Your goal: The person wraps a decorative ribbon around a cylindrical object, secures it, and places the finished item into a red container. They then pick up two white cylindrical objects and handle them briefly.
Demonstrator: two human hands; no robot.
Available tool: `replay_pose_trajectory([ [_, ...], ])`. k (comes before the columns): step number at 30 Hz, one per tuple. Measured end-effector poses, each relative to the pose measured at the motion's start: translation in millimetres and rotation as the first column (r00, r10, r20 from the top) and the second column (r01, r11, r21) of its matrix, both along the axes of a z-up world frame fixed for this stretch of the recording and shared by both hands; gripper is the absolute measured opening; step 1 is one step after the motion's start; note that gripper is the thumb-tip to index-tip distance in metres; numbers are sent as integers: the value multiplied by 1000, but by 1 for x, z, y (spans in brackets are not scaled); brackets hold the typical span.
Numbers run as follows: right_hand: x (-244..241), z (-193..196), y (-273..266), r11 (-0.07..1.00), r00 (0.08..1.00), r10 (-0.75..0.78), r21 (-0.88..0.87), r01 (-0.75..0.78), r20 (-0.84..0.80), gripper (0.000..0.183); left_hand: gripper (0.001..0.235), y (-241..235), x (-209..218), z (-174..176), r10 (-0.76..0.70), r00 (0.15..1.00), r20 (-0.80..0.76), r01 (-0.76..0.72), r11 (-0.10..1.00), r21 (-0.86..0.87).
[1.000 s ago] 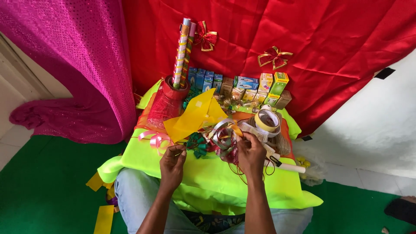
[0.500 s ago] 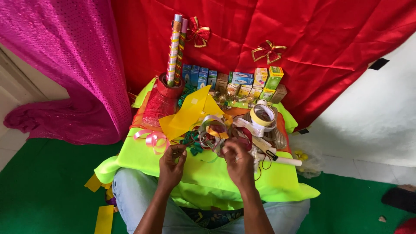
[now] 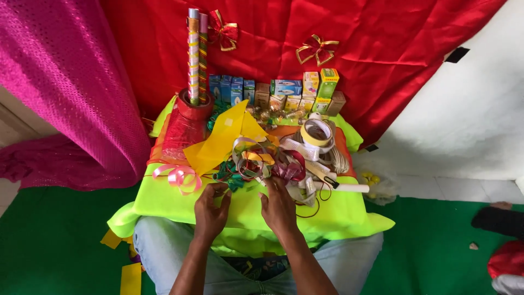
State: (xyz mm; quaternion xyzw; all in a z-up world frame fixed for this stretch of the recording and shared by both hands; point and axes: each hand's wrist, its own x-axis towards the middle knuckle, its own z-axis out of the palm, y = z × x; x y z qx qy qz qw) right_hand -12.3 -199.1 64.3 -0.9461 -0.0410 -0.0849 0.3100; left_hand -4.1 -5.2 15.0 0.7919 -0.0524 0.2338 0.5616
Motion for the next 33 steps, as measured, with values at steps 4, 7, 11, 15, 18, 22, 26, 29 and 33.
replay_pose_trajectory([
  [4,12,-15,6,995,998,-59,-81,62,36,36,17,-2,2,-6,19,998,54,-23,998,64],
  [7,13,-21,12,991,994,-97,-86,100,46,28,15,-1,3,-7,30,997,77,-36,996,82],
  [11,12,-40,6,986,990,-137,-90,138,13,22,13,-1,3,-13,31,996,86,-41,992,117],
  [15,0,-31,2,989,986,-144,52,140,79,25,12,-1,2,-8,25,996,88,-35,992,120],
  [18,-5,-31,-5,971,950,-173,205,121,261,24,13,-1,3,-11,35,994,107,-51,987,151],
  [22,-7,-1,-19,895,916,-210,445,38,343,27,13,-1,4,-12,30,995,96,-41,991,125],
  [26,-2,8,-34,693,953,-254,718,62,163,25,12,0,2,-9,16,996,89,-28,990,135],
  [29,5,-9,-42,603,956,-246,798,21,161,27,13,0,4,-6,12,995,96,-25,990,137],
  [33,-12,-16,-32,718,965,-124,692,-74,232,26,17,-3,-2,2,-1,994,106,-16,987,161],
])
